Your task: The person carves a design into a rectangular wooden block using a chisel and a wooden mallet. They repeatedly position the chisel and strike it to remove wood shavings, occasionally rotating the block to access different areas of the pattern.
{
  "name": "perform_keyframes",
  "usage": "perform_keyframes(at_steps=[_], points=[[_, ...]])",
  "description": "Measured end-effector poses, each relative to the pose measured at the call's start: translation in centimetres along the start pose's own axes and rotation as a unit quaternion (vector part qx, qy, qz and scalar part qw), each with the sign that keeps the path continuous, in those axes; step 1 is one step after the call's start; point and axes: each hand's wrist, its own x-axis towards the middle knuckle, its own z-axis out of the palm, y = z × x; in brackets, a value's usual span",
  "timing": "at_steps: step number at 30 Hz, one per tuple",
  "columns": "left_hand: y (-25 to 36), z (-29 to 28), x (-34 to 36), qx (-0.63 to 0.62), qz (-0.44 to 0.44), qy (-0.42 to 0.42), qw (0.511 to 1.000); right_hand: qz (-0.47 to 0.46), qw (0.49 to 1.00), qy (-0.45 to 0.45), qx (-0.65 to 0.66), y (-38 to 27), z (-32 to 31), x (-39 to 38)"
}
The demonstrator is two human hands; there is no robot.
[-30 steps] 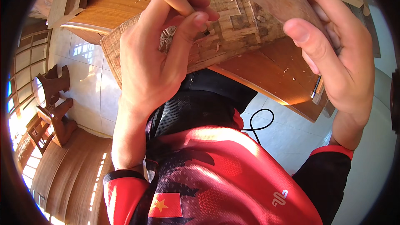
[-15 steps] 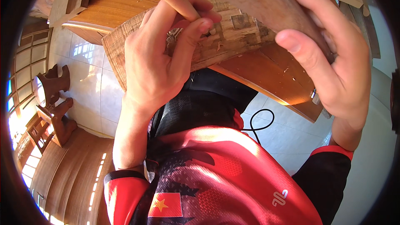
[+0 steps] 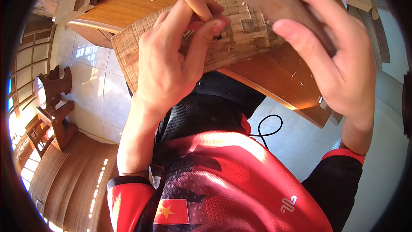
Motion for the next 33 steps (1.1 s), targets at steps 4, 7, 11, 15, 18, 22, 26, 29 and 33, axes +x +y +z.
perform_keyframes(at_steps=[4, 7, 11, 15, 18, 22, 26, 29, 33], points=[[0.2, -0.3, 0.5, 0.02, 0.004, -0.022, 1.0, -0.001, 1.0, -0.001, 0.0, -0.2, 0.0, 0.1], [0.3, -0.4, 0.7, 0.013, -0.016, -0.039, 0.999, 0.02, 0.999, 0.022, 0.028, 0.1, -0.3, -0.1], [0.2, -0.1, 0.6, -0.068, -0.05, -0.025, 0.996, 0.05, 0.996, 0.051, 0.048, 0.5, -1.0, -1.0], [0.6, -0.2, 0.2, -0.081, -0.069, -0.013, 0.994, 0.051, 0.996, 0.048, 0.05, 0.7, -0.8, -1.1], [0.9, -0.3, 0.5, -0.062, -0.067, -0.022, 0.996, 0.053, 0.996, 0.05, 0.052, 0.8, -0.8, -1.4], [0.7, -0.2, 0.3, -0.053, -0.055, -0.014, 0.997, 0.051, 0.996, 0.054, 0.058, 0.8, -1.0, -1.6], [0.6, 0.0, 0.3, -0.074, -0.064, -0.01, 0.995, 0.051, 0.995, 0.061, 0.057, 0.8, -1.1, -1.8], [0.8, -0.1, 0.4, -0.06, -0.066, -0.014, 0.996, 0.047, 0.995, 0.065, 0.054, 0.8, -1.1, -1.8], [0.7, -0.1, 0.4, -0.048, -0.057, -0.017, 0.997, 0.037, 0.996, 0.065, 0.048, 0.6, -0.9, -1.8]])
